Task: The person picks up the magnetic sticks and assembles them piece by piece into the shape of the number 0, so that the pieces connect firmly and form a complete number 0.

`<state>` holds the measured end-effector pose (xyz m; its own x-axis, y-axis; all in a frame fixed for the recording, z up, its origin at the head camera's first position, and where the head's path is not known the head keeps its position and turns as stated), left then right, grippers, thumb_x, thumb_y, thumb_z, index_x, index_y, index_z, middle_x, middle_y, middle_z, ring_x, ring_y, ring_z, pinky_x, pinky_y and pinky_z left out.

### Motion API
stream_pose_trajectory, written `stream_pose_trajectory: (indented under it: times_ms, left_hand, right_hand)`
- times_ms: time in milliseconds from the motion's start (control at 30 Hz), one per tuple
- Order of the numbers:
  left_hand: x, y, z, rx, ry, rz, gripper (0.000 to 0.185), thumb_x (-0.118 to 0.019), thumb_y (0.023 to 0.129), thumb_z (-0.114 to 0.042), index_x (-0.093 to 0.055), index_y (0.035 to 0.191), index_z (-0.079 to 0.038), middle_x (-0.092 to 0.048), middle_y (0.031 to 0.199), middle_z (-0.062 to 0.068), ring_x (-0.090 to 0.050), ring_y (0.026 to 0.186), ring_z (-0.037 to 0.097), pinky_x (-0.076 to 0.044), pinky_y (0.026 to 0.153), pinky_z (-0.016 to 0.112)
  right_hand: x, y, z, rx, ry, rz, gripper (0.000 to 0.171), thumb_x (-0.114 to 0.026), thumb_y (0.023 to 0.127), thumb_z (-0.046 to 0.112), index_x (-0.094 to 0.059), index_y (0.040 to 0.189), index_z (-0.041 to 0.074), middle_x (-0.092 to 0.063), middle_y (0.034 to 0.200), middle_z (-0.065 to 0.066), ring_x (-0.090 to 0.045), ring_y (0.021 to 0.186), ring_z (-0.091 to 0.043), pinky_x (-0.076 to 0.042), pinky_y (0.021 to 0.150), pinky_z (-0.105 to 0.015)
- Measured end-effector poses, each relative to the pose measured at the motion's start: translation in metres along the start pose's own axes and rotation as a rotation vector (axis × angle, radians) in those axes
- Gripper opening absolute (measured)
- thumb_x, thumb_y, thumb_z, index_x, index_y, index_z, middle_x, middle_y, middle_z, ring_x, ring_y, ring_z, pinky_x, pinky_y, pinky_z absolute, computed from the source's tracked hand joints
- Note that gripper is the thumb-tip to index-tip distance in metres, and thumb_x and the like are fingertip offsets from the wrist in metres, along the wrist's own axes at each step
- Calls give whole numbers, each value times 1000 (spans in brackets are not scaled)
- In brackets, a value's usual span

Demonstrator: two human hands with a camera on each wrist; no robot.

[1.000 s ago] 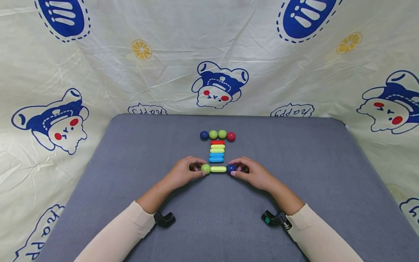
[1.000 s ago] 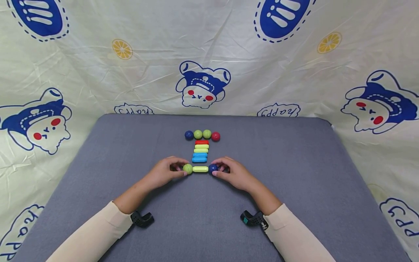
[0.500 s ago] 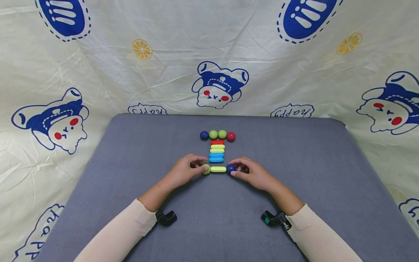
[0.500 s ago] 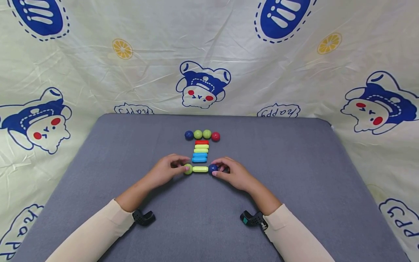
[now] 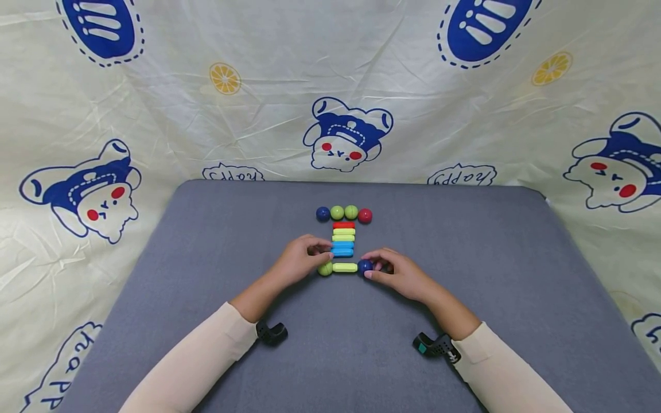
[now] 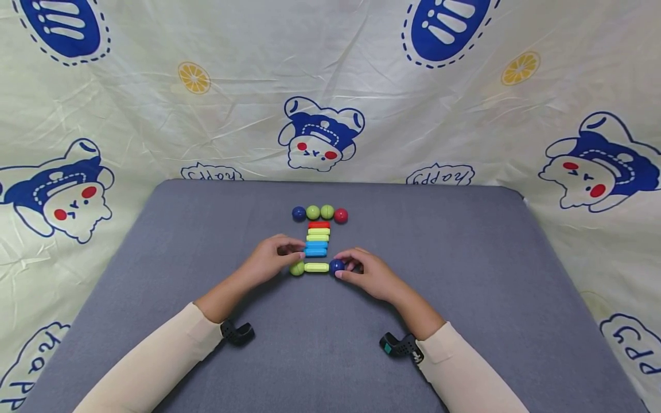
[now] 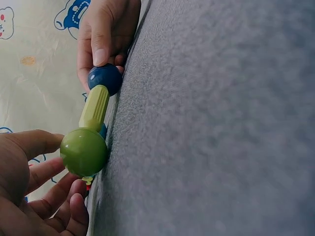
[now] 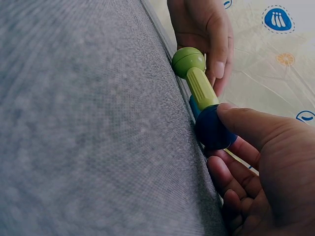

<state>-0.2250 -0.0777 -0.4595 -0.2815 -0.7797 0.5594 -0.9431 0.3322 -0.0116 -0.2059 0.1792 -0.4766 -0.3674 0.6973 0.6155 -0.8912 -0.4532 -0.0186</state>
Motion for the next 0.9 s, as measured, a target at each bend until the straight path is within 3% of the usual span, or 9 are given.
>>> stream_pose_trajectory:
  times_ms: [467, 667, 900]
  left_hand:
    - [-12, 12, -8, 17, 117, -8, 21, -75, 92, -22, -78, 111, -13, -65, 97, 5, -58, 85, 15, -47, 72, 26]
    - [-12, 13, -13, 17, 190, -28, 18, -74, 91, -20, -79, 107, -11, -67, 95, 5, -58, 83, 15, -47, 73, 27]
    - [-13, 12, -18, 0, 221, -8, 15, -74, 90, -18, -78, 102, -9, -68, 92, 5, -58, 85, 16, -48, 77, 31]
  right_hand:
    - [0, -1, 0, 13, 0, -12, 34, -72, 95, 31, -67, 127, 21, -63, 105, -1, -56, 95, -14, -45, 81, -25]
    - [0, -1, 1, 15, 6, -12, 34, -73, 95, 30, -67, 127, 21, -63, 104, -1, -56, 95, -15, -45, 80, -25]
    - [0, -1, 0, 6, 5, -9, 34, -72, 95, 31, -67, 127, 20, -63, 104, -1, -56, 95, -14, -45, 80, -25]
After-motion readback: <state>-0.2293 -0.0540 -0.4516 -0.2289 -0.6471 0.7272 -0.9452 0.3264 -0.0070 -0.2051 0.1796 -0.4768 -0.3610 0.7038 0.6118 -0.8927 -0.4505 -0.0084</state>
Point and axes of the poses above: each hand's wrist, its own y-axis towards the middle knuckle, its own x-axis out of the back of the hand, z = x × y, the point moved 3 cm from there along y, towards the middle knuckle
